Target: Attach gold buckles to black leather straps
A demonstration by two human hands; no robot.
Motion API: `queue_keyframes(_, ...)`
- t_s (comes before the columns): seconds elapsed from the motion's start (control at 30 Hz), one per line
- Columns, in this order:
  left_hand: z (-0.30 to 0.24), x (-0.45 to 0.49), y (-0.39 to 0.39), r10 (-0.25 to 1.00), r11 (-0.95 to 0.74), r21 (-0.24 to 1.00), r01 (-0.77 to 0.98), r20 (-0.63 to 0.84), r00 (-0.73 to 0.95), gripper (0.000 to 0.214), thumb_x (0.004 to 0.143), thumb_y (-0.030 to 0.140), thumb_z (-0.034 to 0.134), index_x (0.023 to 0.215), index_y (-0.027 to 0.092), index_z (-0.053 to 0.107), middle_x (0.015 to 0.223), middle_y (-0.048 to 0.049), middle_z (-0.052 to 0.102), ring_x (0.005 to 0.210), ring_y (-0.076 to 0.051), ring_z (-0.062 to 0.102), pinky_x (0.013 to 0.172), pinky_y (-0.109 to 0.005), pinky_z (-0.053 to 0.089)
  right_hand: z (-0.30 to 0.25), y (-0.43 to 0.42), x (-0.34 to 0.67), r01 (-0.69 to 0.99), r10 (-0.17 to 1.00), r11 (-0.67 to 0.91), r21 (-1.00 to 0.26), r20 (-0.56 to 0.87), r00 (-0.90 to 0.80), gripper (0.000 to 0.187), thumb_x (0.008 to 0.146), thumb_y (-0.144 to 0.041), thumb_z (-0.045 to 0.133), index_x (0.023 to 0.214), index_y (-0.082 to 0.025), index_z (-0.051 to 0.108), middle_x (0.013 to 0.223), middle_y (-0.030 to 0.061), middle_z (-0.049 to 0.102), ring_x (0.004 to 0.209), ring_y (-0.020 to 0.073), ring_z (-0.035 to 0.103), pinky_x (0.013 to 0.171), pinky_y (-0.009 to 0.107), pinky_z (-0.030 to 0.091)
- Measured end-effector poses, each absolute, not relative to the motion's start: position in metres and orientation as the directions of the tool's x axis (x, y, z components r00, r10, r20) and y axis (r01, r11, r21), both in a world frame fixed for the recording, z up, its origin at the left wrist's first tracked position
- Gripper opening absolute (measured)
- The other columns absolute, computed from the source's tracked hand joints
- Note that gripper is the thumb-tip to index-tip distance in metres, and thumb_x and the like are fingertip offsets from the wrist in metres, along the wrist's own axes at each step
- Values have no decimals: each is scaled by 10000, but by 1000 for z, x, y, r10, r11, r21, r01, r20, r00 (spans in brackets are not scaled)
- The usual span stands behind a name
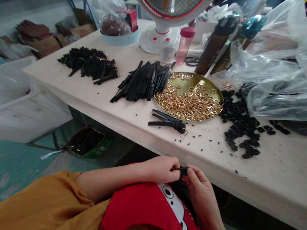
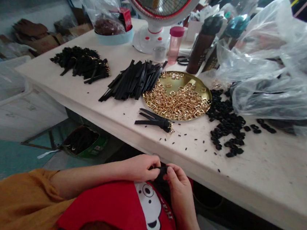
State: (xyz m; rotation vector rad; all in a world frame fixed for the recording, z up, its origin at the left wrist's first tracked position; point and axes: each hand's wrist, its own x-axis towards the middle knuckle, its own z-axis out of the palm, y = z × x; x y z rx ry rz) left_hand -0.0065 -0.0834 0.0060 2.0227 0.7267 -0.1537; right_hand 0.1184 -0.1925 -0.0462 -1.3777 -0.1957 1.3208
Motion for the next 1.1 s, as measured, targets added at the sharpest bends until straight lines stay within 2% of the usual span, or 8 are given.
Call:
queue_keyframes(0.1,2,-13,-84,432,-318,776,545,-393,812,133,760,208,394,750,170,521,672,15,606,608,-101,509,535,-185,338,-48,-194,115,-546,732,-333,-769,-576,364,293,646,-370,706,851,-179,620,637,-20,590,551,103,514,536,222,432)
queue_keyframes(0.27,1,-12,-88,467,-365,777,513,-324,823,123,768,222,406,727,168,508,677,8,582,608,-103,503,523,-187,323,-48,-194,110,-498,737,-356,-791,-565,371,283,658,-376,696,844,-171,635,612,-23,584,556,104,516,541,210,433)
queue_keyframes(0.4,5,-11,-90,441,-416,776,474,-284,851,139,786,236,396,719,164,494,696,-1,588,610,-107,512,516,-188,320,-51,-192,102,-634,761,-340,-695,-599,248,240,680,-387,673,810,-185,649,715,8,647,643,133,574,575,226,466)
queue_keyframes(0.53,3,-13,-88,464,-417,768,487,-281,840,122,778,234,409,729,170,499,696,1,594,621,-112,524,527,-189,327,-55,-189,99,-765,720,-199,-612,-621,309,208,634,-327,720,790,-208,653,767,-13,672,685,114,602,661,209,489)
queue_keyframes(0.7,-6,-13,-90,503,-410,749,521,-290,814,120,782,230,403,725,177,495,689,2,592,625,-119,532,530,-198,326,-60,-188,98,-805,702,-171,-568,-644,304,202,631,-282,727,801,-207,645,743,-26,671,648,89,601,646,182,491)
queue_keyframes(0.87,-14,-12,-92,532,-453,706,544,-275,801,127,793,250,397,729,185,485,683,1,589,620,-135,533,506,-214,301,-63,-189,95,-821,715,-171,-544,-642,277,188,671,-287,698,836,-229,629,767,-17,667,664,108,603,640,232,493)
queue_keyframes(1.1,-17,-11,-85,492,-433,728,532,-304,816,153,813,279,401,736,181,489,680,3,585,611,-125,530,500,-204,303,-65,-188,93,-822,730,-124,-556,-612,304,163,716,-331,647,843,-232,625,777,-21,647,687,109,588,641,225,482)
